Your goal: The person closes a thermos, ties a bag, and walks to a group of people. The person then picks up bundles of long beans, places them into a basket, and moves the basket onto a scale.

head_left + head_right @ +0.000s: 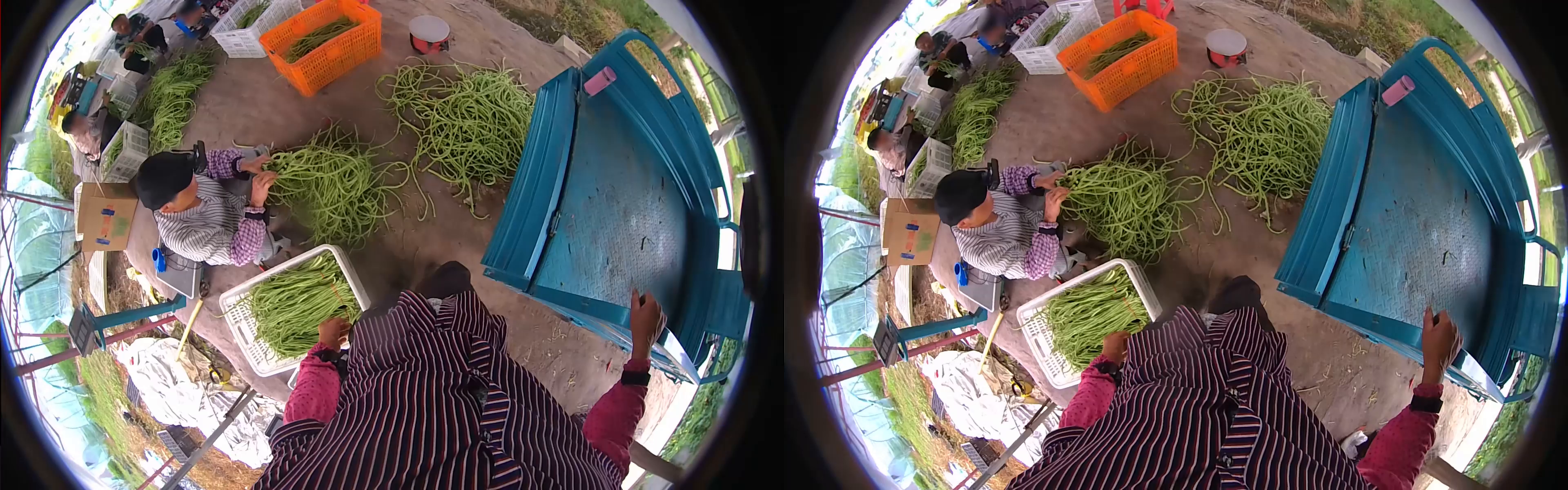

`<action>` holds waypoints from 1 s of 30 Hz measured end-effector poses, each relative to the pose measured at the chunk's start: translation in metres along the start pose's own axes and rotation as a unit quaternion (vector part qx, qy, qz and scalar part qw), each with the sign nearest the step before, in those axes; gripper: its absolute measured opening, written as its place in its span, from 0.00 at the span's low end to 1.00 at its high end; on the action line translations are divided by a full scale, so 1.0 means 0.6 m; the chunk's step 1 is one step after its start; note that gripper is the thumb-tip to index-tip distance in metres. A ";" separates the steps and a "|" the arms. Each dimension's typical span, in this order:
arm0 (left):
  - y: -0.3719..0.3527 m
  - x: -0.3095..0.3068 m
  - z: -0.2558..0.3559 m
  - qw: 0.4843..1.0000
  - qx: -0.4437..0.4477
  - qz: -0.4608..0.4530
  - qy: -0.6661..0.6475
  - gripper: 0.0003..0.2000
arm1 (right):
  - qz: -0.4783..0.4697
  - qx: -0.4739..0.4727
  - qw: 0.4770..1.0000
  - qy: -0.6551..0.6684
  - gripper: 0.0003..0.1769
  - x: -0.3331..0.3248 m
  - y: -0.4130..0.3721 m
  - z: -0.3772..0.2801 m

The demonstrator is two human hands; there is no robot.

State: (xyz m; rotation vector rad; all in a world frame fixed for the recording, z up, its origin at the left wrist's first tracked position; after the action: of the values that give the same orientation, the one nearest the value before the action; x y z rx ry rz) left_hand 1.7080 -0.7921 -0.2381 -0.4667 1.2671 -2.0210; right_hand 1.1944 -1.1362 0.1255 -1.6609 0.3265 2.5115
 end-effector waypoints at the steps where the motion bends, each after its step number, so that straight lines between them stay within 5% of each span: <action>1: 0.007 0.001 0.000 1.000 -0.012 0.000 0.002 0.07 | 0.009 -0.009 1.000 0.004 0.20 0.002 0.001 0.001; 14: 0.065 0.065 0.060 0.999 -0.004 -0.028 -0.025 0.04 | -0.061 0.034 0.997 -0.013 0.16 -0.001 0.013 -0.002; 17: 0.080 0.095 0.064 0.999 -0.011 0.027 -0.029 0.03 | -0.086 0.007 0.996 0.000 0.15 0.009 0.017 -0.015; 19: 0.093 0.097 0.068 0.999 -0.001 -0.031 -0.031 0.02 | -0.096 -0.066 0.989 0.091 0.14 0.050 0.028 -0.050; 21: 0.120 0.103 0.062 0.997 0.020 -0.061 -0.042 0.02 | -0.183 -0.086 0.935 0.290 0.10 0.069 0.040 -0.133; 23: 0.093 0.127 0.107 0.996 -0.022 0.019 -0.087 0.05 | -0.244 -0.143 0.868 0.408 0.09 0.076 0.048 -0.229; 27: 0.101 0.149 0.131 0.994 -0.028 0.056 -0.088 0.06 | -0.367 -0.213 0.810 0.405 0.12 0.145 0.096 -0.334; 30: 0.098 0.181 0.160 0.991 -0.029 0.076 -0.107 0.08 | -0.391 -0.256 0.814 0.345 0.14 0.214 0.153 -0.359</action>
State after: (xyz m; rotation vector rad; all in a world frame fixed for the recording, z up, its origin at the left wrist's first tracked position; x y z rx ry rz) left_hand 1.7138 -0.9476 -0.2531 -0.5792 1.1946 -1.7612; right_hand 1.3170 -1.2799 -0.0632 -2.2116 -0.8939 1.3768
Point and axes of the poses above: each hand's wrist, its own y-axis towards the middle knuckle, its own x-axis out of the palm, z = x × y, the point moved 2 cm from there along y, towards the middle knuckle, and after that the axes turned 7 degrees about x, right-handed, at the moved point
